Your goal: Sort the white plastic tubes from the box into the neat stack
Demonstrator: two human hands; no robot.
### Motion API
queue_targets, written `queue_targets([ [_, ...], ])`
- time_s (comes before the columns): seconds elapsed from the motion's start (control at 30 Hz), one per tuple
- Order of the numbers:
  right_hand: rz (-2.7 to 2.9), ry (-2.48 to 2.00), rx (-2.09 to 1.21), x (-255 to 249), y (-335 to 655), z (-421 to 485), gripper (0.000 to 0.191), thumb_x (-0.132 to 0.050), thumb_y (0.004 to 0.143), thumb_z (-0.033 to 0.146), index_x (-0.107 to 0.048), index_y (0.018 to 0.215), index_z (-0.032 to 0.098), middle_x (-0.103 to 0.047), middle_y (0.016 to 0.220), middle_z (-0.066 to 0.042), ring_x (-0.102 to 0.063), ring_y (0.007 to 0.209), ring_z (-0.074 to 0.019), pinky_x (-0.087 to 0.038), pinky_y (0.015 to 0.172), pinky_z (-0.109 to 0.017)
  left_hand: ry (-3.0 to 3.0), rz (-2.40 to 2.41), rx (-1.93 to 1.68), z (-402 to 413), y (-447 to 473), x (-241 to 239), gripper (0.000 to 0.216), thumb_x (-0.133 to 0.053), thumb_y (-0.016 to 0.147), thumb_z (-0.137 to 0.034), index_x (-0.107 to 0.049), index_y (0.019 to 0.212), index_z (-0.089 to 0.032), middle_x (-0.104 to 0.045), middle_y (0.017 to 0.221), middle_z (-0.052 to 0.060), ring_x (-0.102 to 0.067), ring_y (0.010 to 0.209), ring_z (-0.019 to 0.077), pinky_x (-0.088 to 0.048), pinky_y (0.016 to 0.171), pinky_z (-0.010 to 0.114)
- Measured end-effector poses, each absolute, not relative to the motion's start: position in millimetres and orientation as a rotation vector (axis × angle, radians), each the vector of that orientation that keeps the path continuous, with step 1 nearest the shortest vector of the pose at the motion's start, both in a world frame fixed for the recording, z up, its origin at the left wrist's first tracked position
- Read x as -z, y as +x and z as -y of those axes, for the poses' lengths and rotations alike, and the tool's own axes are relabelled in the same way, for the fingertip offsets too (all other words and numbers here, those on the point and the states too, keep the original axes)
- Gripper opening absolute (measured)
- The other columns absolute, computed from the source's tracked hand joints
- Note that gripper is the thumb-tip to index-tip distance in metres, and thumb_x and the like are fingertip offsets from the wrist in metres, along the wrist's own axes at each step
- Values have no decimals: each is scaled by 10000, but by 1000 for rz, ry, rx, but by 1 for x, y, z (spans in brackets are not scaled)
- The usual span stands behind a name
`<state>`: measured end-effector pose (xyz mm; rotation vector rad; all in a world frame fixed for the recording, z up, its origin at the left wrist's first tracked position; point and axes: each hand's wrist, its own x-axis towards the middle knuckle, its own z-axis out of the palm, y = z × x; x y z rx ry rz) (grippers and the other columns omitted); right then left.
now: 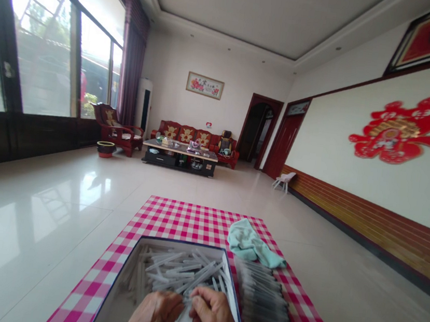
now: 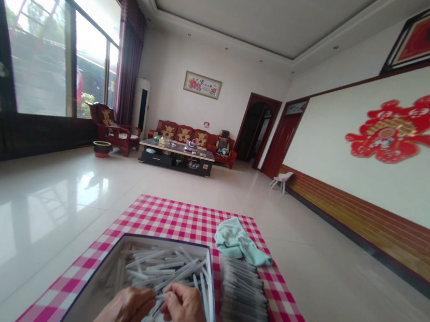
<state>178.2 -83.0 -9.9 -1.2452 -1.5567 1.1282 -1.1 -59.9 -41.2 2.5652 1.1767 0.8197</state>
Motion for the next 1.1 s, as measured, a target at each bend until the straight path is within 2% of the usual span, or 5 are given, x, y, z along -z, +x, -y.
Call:
queue_targets([
  [0.63,1380,-1260,-1171,15,176,73,340,-554,807,458,-599,623,176,-567,544,17,-487,445,-107,-344,460,-220,2863,-1256,-895,58,12,47,216,-412,762,-42,-536,755,-219,-631,684,4,-625,585,136,-424,500,187],
  [0.73,1296,-1220,-1247,16,176,74,339,-590,774,503,-645,775,168,-601,592,11,-524,479,-118,-371,480,-223,2793,-1230,-914,56,12,47,222,-376,844,-92,-541,755,-211,-632,673,11,-630,581,135,-449,513,188],
  [0.87,1077,-1109,-1363,35,175,74,565,-680,694,496,-552,1155,196,-654,723,-5,-592,577,-159,-445,552,-265,2632,-1183,-1089,51,11,52,289,-330,901,-145,-574,1052,-179,-690,783,67,-678,684,157,-512,611,216],
  [1.0,1013,-1243,-1036,57,175,70,459,-734,610,450,-628,981,201,-685,798,-55,-634,712,-228,-487,622,-310,2517,-1195,-1142,48,9,62,452,-335,892,-137,-423,1335,-131,-710,909,126,-699,792,193,-543,678,259],
  [1.1,1087,-1312,-950,54,170,71,361,-677,668,489,-669,895,208,-704,844,-77,-638,803,-255,-499,700,-324,2493,-1153,-1161,47,13,69,551,-333,871,-123,-299,1422,-122,-704,974,147,-697,837,198,-557,701,271],
])
